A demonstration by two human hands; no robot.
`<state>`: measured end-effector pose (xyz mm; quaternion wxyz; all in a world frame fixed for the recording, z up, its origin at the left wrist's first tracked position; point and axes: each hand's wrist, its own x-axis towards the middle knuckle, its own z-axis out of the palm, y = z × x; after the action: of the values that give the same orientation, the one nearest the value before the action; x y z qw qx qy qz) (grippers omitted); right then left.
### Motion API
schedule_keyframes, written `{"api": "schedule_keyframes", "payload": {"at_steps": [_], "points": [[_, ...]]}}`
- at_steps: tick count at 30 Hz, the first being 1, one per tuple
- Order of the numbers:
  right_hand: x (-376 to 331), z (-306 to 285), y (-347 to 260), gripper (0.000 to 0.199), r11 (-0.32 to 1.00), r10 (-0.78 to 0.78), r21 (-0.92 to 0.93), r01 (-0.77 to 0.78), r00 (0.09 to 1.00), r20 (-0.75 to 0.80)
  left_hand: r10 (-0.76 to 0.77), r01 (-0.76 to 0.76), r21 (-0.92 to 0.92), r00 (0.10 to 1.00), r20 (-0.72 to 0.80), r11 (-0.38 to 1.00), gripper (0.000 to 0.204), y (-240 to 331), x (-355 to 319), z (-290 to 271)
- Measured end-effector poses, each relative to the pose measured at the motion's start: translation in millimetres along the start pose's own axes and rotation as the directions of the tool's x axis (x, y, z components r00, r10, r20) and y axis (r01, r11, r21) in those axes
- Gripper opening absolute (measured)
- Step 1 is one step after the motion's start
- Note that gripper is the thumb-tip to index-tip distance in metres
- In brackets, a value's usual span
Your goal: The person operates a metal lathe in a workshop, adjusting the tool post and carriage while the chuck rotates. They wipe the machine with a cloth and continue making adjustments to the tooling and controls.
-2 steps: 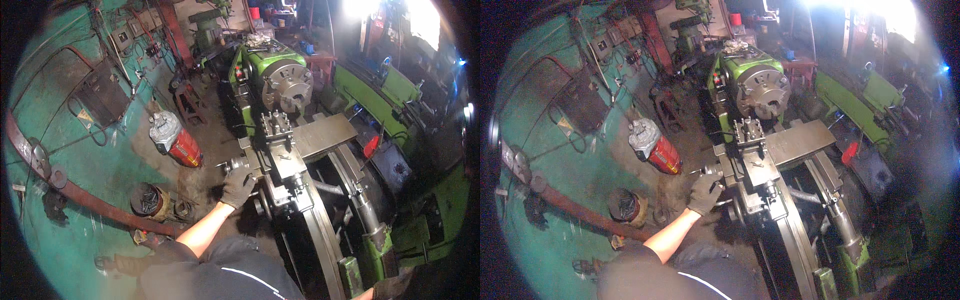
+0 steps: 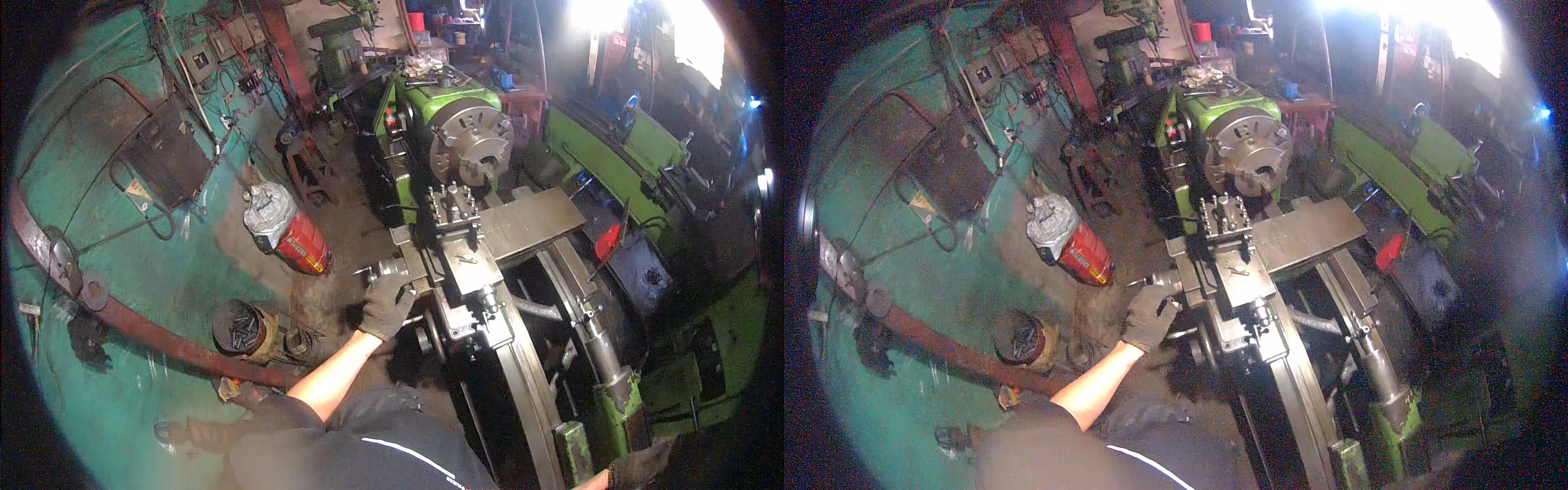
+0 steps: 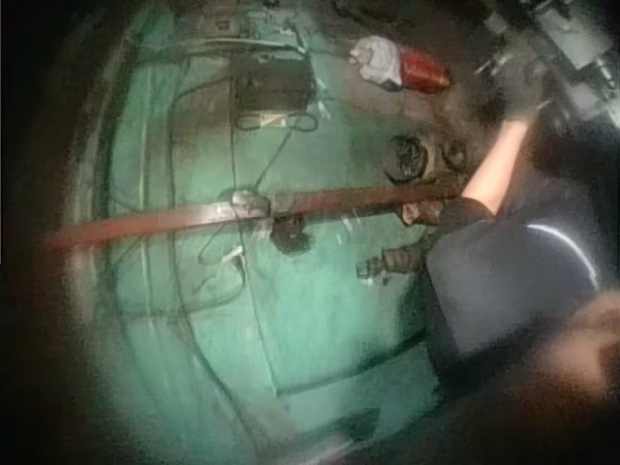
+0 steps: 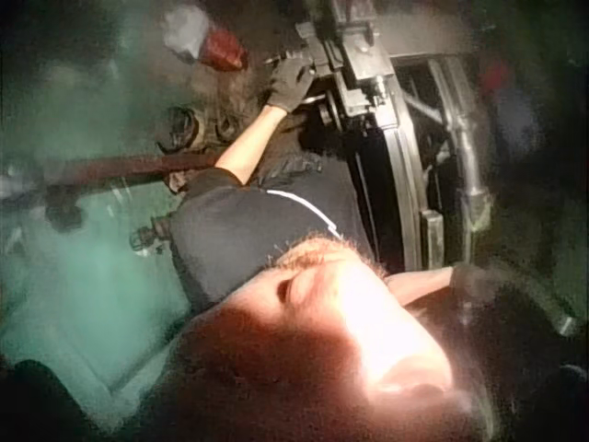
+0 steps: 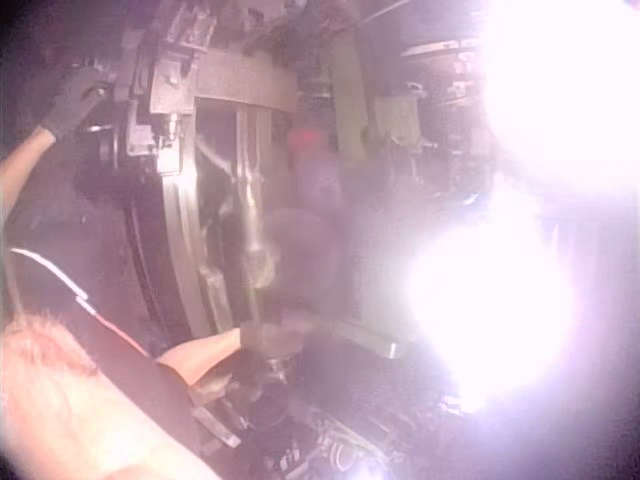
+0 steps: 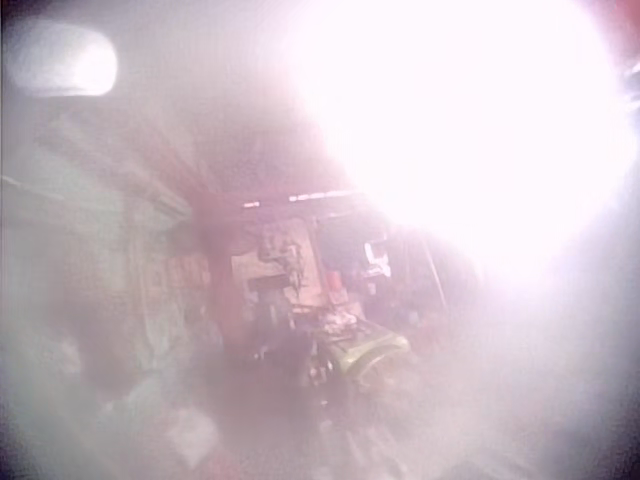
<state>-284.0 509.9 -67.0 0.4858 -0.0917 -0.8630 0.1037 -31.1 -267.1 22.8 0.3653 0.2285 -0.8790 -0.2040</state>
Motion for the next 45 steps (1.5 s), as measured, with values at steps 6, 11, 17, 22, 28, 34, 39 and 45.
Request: {"api": "schedule_keyframes", "payload": {"at_steps": [6, 11, 17, 22, 28, 34, 39, 45], "points": [[-48, -17, -120, 0.034, 0.938, -0.014, 0.344, -0.053, 0.982, 0.190, -0.046, 0.046, -0.125, 0.999, 0.006, 0.991, 0.027, -86, 42, -1], [-97, -76, -257, 0.026, 0.815, -0.528, -0.179, 0.551, 0.833, 0.165, -0.240, 0.260, -0.169, 0.962, 0.128, 0.951, 0.025, -185, 71, -8], [-124, -123, -436, 0.031, 0.960, -0.019, 0.222, -0.170, 0.751, 0.660, -0.224, 0.261, -0.214, 0.957, 0.183, 0.941, 0.024, -279, 119, -21], [-122, -122, -501, 0.028, 0.911, -0.125, 0.368, -0.186, 0.726, 0.676, -0.222, 0.256, -0.191, 0.958, 0.183, 0.948, 0.025, -314, 155, -34], [-143, -74, -529, 0.030, 0.876, -0.117, 0.434, -0.209, 0.781, 0.613, -0.209, 0.219, -0.148, 0.975, 0.080, 0.964, 0.029, -327, 171, -77], [-154, -54, -608, 0.055, 0.584, -0.220, 0.742, -0.330, 0.816, 0.535, -0.237, 0.235, -0.050, 0.971, -0.036, 0.971, 0.032, -375, 190, -129], [-159, -55, -669, 0.063, 0.456, -0.077, 0.791, -0.407, 0.868, 0.491, -0.506, 0.476, -0.344, 0.863, 0.005, 0.809, 0.036, -464, 224, -114], [-180, -76, -726, 0.042, 0.604, 0.257, 0.568, -0.559, 0.811, 0.526, -0.553, 0.552, -0.580, 0.809, 0.199, 0.599, 0.051, -604, 282, -41]]}}
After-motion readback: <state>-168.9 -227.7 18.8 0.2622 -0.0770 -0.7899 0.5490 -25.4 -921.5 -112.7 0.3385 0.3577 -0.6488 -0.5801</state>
